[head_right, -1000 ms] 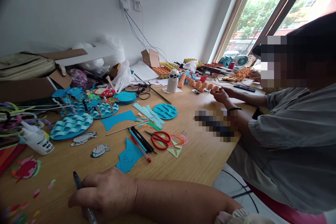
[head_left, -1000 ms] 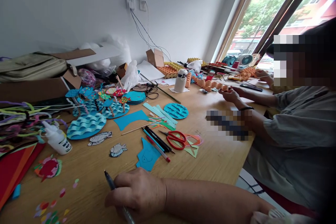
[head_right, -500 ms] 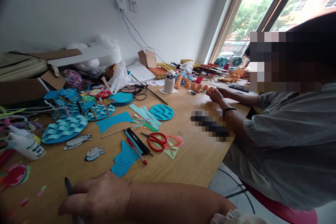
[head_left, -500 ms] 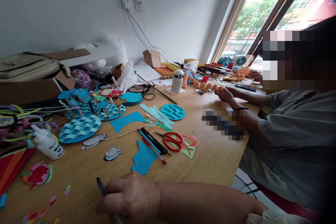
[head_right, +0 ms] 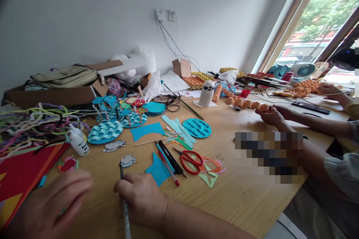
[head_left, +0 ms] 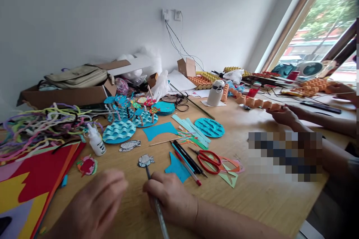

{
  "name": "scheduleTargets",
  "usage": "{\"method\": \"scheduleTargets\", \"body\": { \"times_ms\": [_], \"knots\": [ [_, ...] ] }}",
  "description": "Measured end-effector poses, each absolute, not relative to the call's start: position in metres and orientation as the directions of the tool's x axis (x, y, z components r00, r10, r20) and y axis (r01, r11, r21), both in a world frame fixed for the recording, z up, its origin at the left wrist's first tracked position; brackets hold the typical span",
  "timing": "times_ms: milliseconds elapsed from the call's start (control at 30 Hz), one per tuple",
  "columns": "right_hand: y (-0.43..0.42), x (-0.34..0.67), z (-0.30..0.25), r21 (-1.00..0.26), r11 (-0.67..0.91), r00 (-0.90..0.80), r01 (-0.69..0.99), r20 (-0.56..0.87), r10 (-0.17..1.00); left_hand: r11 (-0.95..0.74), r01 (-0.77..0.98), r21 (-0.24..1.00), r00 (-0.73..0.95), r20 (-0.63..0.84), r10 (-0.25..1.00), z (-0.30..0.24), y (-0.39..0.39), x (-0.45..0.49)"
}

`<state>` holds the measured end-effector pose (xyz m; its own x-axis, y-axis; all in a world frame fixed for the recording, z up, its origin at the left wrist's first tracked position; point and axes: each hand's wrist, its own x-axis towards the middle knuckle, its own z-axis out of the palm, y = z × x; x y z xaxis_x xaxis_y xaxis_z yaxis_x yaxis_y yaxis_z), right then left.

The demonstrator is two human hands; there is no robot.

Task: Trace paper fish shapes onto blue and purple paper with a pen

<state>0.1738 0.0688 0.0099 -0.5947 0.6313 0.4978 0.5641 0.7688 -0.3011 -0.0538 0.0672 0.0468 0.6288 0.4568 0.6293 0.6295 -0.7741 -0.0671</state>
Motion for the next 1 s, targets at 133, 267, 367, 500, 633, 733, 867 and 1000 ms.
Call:
{"method": "scheduleTargets", "body": {
  "times_ms": [133, 267, 367, 500, 633, 733, 867, 1000],
  "knots": [
    [0.07, 0.176, 0.014, -0.323, 0.761, -0.539, 0.563, 0.554, 0.634, -0.691, 0.72, 0.066, 0.565, 0.523, 0.638, 0.061, 0.115, -0.048],
    [0.068, 0.177, 0.016, -0.299, 0.803, -0.566, 0.515, 0.585, 0.581, -0.557, 0.822, 0.119, 0.543, 0.129, 0.83, 0.059, 0.155, -0.029],
    [0.065, 0.178, 0.016, -0.279, 0.832, -0.575, 0.479, 0.616, 0.538, -0.561, 0.82, 0.115, 0.56, 0.047, 0.827, 0.051, 0.183, -0.006],
    [0.065, 0.18, 0.017, -0.27, 0.843, -0.569, 0.465, 0.638, 0.518, -0.589, 0.802, 0.1, 0.595, -0.038, 0.803, 0.04, 0.217, 0.023],
    [0.066, 0.181, 0.018, -0.269, 0.844, -0.555, 0.463, 0.655, 0.513, -0.6, 0.798, 0.054, 0.602, -0.098, 0.792, 0.032, 0.245, 0.041],
    [0.067, 0.181, 0.019, -0.266, 0.844, -0.554, 0.466, 0.655, 0.513, -0.594, 0.804, 0.026, 0.59, -0.157, 0.792, 0.029, 0.259, 0.05],
    [0.068, 0.181, 0.019, -0.259, 0.838, -0.564, 0.481, 0.64, 0.522, -0.567, 0.824, -0.004, 0.552, -0.223, 0.804, 0.027, 0.268, 0.058],
    [0.068, 0.181, 0.017, -0.242, 0.837, -0.587, 0.492, 0.618, 0.523, -0.547, 0.836, -0.032, 0.519, -0.273, 0.81, 0.031, 0.272, 0.064]
  ]
}}
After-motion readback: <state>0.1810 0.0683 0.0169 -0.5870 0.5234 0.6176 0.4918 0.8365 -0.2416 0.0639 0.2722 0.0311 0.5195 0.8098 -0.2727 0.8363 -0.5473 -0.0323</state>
